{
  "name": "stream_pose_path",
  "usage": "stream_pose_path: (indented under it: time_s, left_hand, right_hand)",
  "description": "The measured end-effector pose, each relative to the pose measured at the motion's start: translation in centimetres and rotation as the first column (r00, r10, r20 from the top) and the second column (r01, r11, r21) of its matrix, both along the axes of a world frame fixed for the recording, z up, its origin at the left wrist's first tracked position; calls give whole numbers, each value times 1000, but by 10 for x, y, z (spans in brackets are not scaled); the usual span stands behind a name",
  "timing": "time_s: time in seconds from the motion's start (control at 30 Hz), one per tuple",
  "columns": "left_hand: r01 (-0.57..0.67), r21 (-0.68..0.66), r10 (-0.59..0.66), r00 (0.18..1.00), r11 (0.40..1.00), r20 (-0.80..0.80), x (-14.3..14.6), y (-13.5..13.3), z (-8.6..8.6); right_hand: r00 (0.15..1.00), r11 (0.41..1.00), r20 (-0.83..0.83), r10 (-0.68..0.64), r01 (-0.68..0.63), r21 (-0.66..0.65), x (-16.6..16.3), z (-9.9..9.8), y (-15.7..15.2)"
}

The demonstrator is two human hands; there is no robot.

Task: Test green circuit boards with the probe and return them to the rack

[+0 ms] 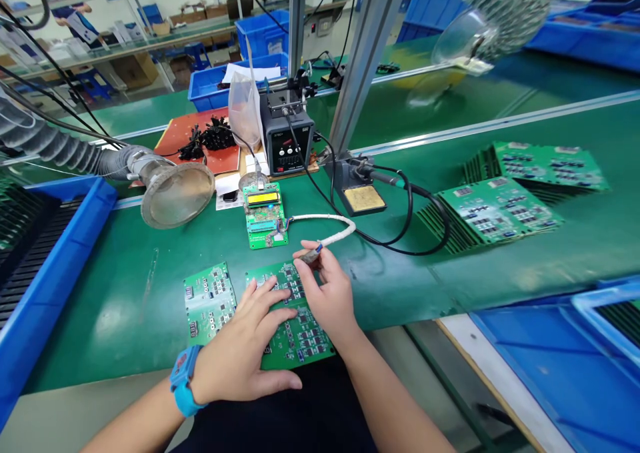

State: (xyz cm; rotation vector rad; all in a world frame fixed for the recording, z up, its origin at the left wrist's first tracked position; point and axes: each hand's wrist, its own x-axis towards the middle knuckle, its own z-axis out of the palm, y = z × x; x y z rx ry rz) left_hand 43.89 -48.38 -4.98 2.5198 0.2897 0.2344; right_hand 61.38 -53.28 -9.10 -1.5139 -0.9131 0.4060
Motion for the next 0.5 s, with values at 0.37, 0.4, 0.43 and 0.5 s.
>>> stream_pose_path:
  time_s: [0.37, 0.4, 0.43, 0.5]
  left_hand:
    - [-34, 28, 35, 999, 999, -11, 1, -4, 3]
    - [-37, 30, 37, 999, 999, -13, 1, -4, 3]
    - [-39, 31, 39, 999, 999, -15, 1, -4, 3]
    - [-41, 31, 42, 999, 999, -16, 1, -5, 4]
  right_hand:
    - [1000, 1000, -21, -15, 15, 2, 0, 1, -1]
    - [999, 1000, -40, -22, 23, 13, -1, 3, -4]
    - [997, 999, -64, -32, 34, 27, -2, 5, -8]
    - [992, 998, -113, -47, 52, 41, -6, 10, -21]
